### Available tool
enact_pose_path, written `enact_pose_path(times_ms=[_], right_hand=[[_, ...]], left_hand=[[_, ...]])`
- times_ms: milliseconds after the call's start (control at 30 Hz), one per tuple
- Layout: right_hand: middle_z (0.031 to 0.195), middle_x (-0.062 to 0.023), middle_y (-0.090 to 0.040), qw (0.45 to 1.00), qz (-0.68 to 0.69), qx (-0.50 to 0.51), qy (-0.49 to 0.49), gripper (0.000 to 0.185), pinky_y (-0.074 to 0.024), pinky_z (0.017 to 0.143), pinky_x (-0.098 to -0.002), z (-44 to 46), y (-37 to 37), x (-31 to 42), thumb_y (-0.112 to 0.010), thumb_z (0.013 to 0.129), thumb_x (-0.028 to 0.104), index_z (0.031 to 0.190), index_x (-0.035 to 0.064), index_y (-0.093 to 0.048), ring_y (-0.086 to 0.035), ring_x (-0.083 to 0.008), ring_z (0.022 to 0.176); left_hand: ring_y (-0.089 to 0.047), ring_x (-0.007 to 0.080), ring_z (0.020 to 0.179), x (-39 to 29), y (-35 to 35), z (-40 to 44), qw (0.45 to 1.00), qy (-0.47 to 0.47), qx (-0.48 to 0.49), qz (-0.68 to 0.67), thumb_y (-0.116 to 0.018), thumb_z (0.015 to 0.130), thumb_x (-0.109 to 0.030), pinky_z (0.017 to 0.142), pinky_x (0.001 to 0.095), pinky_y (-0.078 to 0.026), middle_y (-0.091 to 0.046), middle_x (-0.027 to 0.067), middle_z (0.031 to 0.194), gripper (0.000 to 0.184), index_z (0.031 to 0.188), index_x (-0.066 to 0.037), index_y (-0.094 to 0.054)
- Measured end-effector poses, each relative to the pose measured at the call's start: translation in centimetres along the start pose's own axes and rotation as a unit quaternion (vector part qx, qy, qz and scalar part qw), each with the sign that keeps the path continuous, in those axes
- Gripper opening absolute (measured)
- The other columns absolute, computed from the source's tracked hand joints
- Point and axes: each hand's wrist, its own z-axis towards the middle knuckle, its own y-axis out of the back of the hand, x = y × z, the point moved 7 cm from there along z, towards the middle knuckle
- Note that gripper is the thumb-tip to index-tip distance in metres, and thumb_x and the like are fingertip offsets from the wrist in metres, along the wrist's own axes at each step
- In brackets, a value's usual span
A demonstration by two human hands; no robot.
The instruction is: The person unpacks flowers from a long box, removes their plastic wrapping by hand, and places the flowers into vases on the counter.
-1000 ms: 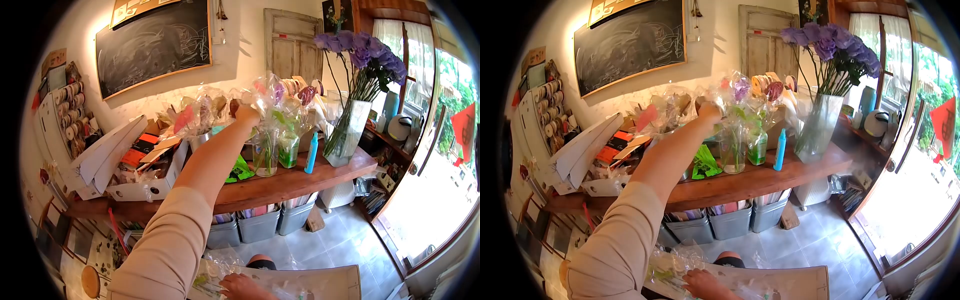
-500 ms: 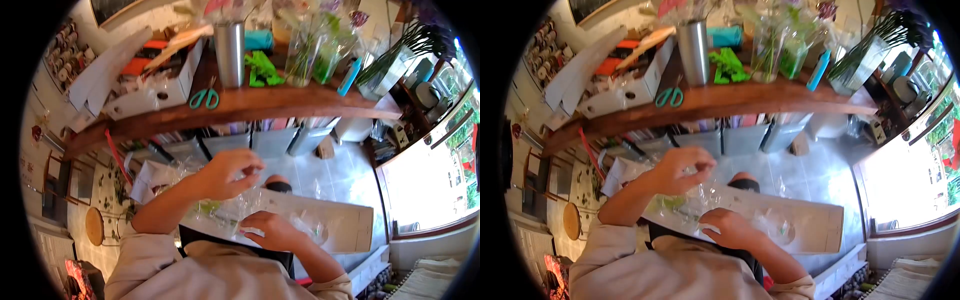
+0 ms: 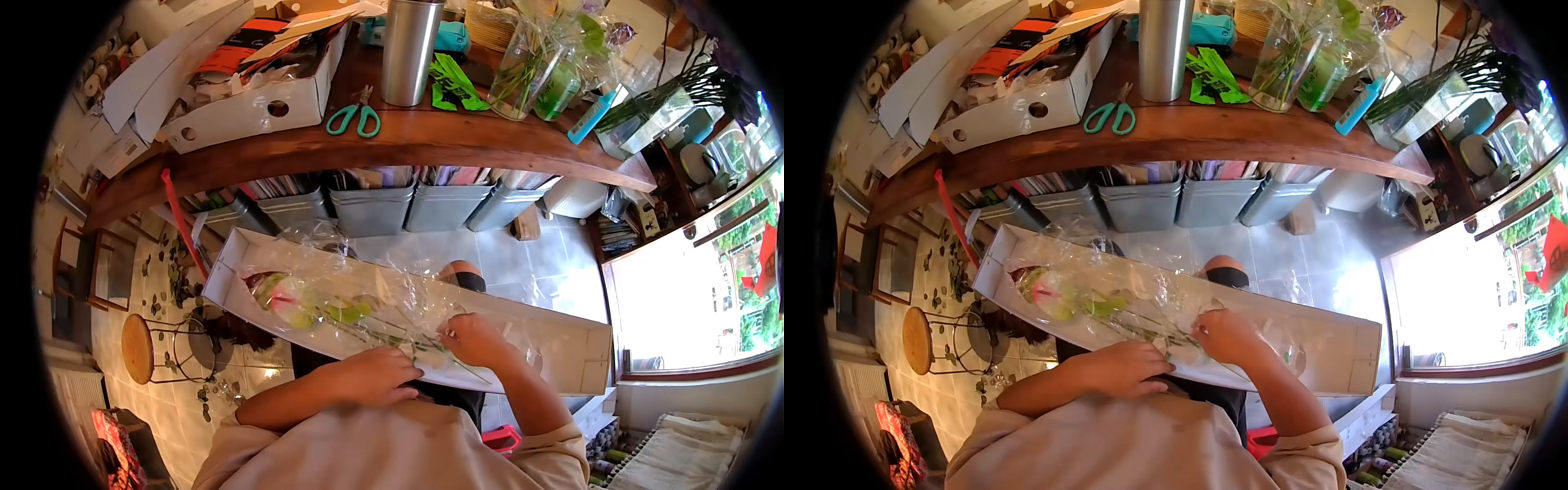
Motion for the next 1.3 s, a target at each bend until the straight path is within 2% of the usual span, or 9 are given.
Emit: enact_pose_path(times_ms=[200,267,467,567,800,933,1133,1233,1300], right_hand=[[0.093,-0.0194,-0.075,0.999,-0.001,-0.041,0.028,0.019,-0.0560,0.079,-0.0478,1.7,-2.0,1.2,-0.071,0.091,0.022,0.094,0.0046,-0.078,-0.071,-0.0387,0.083],[0.089,-0.0190,-0.074,0.992,0.115,-0.042,0.024,0.019,-0.0547,0.072,-0.0439,1.8,-1.9,0.9,-0.073,0.091,0.022,0.092,0.0029,-0.077,-0.070,-0.0340,0.076],[0.086,-0.0049,-0.071,0.945,0.321,-0.056,-0.027,0.016,-0.0502,0.067,-0.0277,0.9,-0.3,-1.6,-0.073,0.096,0.013,0.100,-0.0029,-0.074,-0.063,-0.0109,0.076],[0.089,-0.0020,-0.070,0.927,0.372,-0.050,-0.021,0.013,-0.0497,0.069,-0.0253,0.0,1.2,-1.1,-0.070,0.099,0.007,0.104,-0.0042,-0.073,-0.061,-0.0073,0.080],[0.078,-0.0025,-0.068,0.953,0.294,-0.073,-0.007,0.016,-0.0474,0.062,-0.0260,-0.1,1.5,0.0,-0.074,0.097,0.010,0.104,-0.0037,-0.075,-0.057,-0.0064,0.069],[0.071,-0.0049,-0.068,0.966,0.252,-0.042,-0.026,0.018,-0.0491,0.061,-0.0280,-0.4,2.0,1.3,-0.076,0.094,0.013,0.102,-0.0038,-0.075,-0.059,-0.0102,0.064],[0.086,-0.0106,-0.072,0.971,0.042,-0.232,0.041,0.021,-0.0515,0.064,-0.0302,-2.1,7.1,2.8,-0.078,0.091,0.014,0.106,-0.0004,-0.077,-0.064,-0.0144,0.069],[0.085,-0.0108,-0.070,0.961,0.239,-0.136,0.011,0.022,-0.0537,0.068,-0.0355,-1.1,6.5,2.2,-0.080,0.088,0.023,0.094,0.0015,-0.078,-0.068,-0.0184,0.077],[0.080,-0.0103,-0.071,0.980,0.171,-0.099,-0.014,0.022,-0.0528,0.066,-0.0342,-0.4,4.9,3.8,-0.079,0.090,0.024,0.096,0.0028,-0.079,-0.067,-0.0164,0.073]], left_hand=[[-0.070,0.0330,0.092,0.3,4.6,-1.3,0.979,0.117,-0.163,-0.031,-0.072,0.094,-0.017,0.079,0.0399,-0.058,-0.071,0.0151,0.105,0.025,0.114,-0.002,-0.071],[-0.071,0.0324,0.089,0.9,5.7,-2.2,0.964,0.125,-0.235,-0.014,-0.072,0.093,-0.014,0.075,0.0388,-0.059,-0.071,0.0146,0.102,0.023,0.112,-0.002,-0.072],[-0.071,0.0304,0.086,0.9,2.3,-2.0,0.979,0.096,-0.170,0.054,-0.074,0.093,-0.015,0.073,0.0390,-0.058,-0.071,0.0134,0.105,0.023,0.112,-0.003,-0.071],[-0.069,0.0332,0.092,1.7,2.5,-1.6,0.963,0.227,-0.128,-0.073,-0.073,0.093,-0.023,0.078,0.0437,-0.057,-0.068,0.0121,0.110,0.025,0.110,-0.004,-0.070],[-0.067,0.0322,0.089,-1.6,6.4,0.7,0.916,0.097,-0.390,-0.022,-0.080,0.085,-0.012,0.076,0.0387,-0.057,-0.066,0.0127,0.102,0.029,0.109,0.000,-0.069],[-0.067,0.0294,0.089,-1.4,4.5,1.0,0.931,0.020,-0.360,0.051,-0.077,0.081,-0.002,0.075,0.0374,-0.057,-0.066,0.0117,0.102,0.032,0.113,-0.001,-0.071],[-0.066,0.0279,0.086,-1.2,3.7,0.6,0.927,0.010,-0.368,0.069,-0.074,0.076,0.005,0.073,0.0365,-0.057,-0.066,0.0101,0.101,0.038,0.113,-0.001,-0.072],[-0.066,0.0286,0.084,-1.3,3.6,0.5,0.924,0.011,-0.376,0.064,-0.074,0.075,0.006,0.072,0.0374,-0.056,-0.066,0.0105,0.100,0.038,0.112,0.000,-0.072],[-0.065,0.0290,0.083,-1.4,3.7,0.7,0.925,0.005,-0.373,0.069,-0.074,0.074,0.006,0.071,0.0378,-0.056,-0.066,0.0105,0.098,0.038,0.112,0.000,-0.073]])
